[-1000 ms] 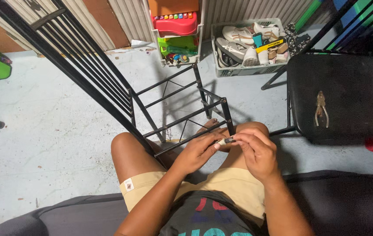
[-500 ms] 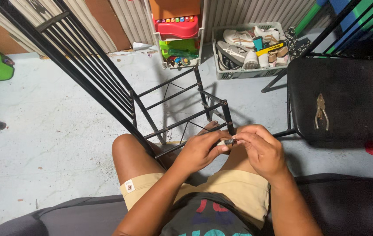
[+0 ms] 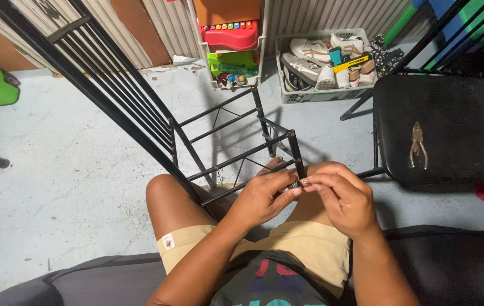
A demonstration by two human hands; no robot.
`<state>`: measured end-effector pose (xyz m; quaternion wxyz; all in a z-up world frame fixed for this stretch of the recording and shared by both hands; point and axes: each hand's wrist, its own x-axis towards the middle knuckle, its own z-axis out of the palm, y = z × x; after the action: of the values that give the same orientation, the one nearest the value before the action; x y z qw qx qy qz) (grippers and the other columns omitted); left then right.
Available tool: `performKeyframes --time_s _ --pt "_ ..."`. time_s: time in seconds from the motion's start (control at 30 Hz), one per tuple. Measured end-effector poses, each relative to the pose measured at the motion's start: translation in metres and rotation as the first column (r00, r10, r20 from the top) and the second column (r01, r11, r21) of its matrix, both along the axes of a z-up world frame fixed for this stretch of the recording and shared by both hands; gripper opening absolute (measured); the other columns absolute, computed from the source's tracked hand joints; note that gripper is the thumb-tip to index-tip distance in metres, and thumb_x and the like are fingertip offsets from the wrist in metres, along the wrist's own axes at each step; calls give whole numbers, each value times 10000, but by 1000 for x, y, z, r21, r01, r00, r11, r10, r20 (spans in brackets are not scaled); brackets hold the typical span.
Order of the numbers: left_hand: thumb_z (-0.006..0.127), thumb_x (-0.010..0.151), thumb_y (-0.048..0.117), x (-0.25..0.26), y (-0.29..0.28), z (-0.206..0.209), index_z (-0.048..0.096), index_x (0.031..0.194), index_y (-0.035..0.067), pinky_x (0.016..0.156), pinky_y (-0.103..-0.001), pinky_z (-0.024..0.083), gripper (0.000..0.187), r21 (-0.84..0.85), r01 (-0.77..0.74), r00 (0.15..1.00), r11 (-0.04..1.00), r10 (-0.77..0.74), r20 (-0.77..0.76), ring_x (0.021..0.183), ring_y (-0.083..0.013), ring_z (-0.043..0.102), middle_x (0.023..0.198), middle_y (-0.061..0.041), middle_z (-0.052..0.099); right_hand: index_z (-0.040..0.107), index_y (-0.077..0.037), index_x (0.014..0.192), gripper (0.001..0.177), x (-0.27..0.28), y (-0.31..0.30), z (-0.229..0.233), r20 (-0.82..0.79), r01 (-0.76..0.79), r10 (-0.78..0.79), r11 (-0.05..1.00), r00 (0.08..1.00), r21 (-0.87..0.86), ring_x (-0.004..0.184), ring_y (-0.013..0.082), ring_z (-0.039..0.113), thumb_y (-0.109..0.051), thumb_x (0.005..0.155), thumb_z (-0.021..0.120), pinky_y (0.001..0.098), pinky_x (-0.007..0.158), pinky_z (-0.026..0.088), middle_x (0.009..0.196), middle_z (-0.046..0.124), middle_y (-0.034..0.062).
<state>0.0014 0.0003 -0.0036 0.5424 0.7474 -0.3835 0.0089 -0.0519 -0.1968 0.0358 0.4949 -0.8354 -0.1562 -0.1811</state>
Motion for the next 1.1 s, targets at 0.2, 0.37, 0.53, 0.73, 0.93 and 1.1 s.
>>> performKeyframes --time_s 0.2,0.37,0.53,0.73,0.93,1.1 --pt "677 995 239 -4 4 3 678 1089 42 893 -447 552 219 48 15 1000 999 -15 -5 946 -391 691 1072 -172 690 714 19 1038 186 -2 -5 7 24 -55 59 992 998 -117 913 203 698 89 867 692 286 794 603 993 677 125" --pt "670 994 256 -8 6 8 702 1080 60 743 -453 555 216 117 29 997 993 -21 -70 852 -370 683 982 -156 670 719 12 1043 199 -1 -10 4 6 -89 92 981 996 -173 920 201 716 84 859 694 293 797 589 997 704 114" --pt "663 1005 267 -8 5 12 694 1067 59 757 -449 558 220 106 26 998 994 -19 -67 857 -367 690 986 -145 678 727 13 1039 192 -3 -13 0 -3 -34 34 992 999 -125 855 191 753 26 848 747 279 753 604 961 748 110" --pt "659 1004 280 -8 3 17 688 1057 48 783 -443 560 240 98 32 997 995 -25 -71 861 -373 691 991 -150 685 740 -3 999 146 -4 -13 -1 24 9 -7 994 1000 -112 850 181 771 25 856 750 278 751 614 943 776 105" --pt "644 1027 290 -8 3 16 668 1071 45 1019 -466 530 250 76 34 999 997 -34 -4 875 -394 684 959 -166 679 730 10 973 121 -3 -10 -2 29 -16 18 998 999 -53 866 192 761 28 856 756 278 764 614 952 763 106" --pt "636 1033 285 -9 2 13 662 1071 37 1090 -497 498 253 76 31 999 997 -32 11 851 -396 681 903 -175 665 725 18 944 106 -2 -8 -9 16 1 0 999 1000 -34 849 196 749 22 845 763 282 766 598 925 756 114"
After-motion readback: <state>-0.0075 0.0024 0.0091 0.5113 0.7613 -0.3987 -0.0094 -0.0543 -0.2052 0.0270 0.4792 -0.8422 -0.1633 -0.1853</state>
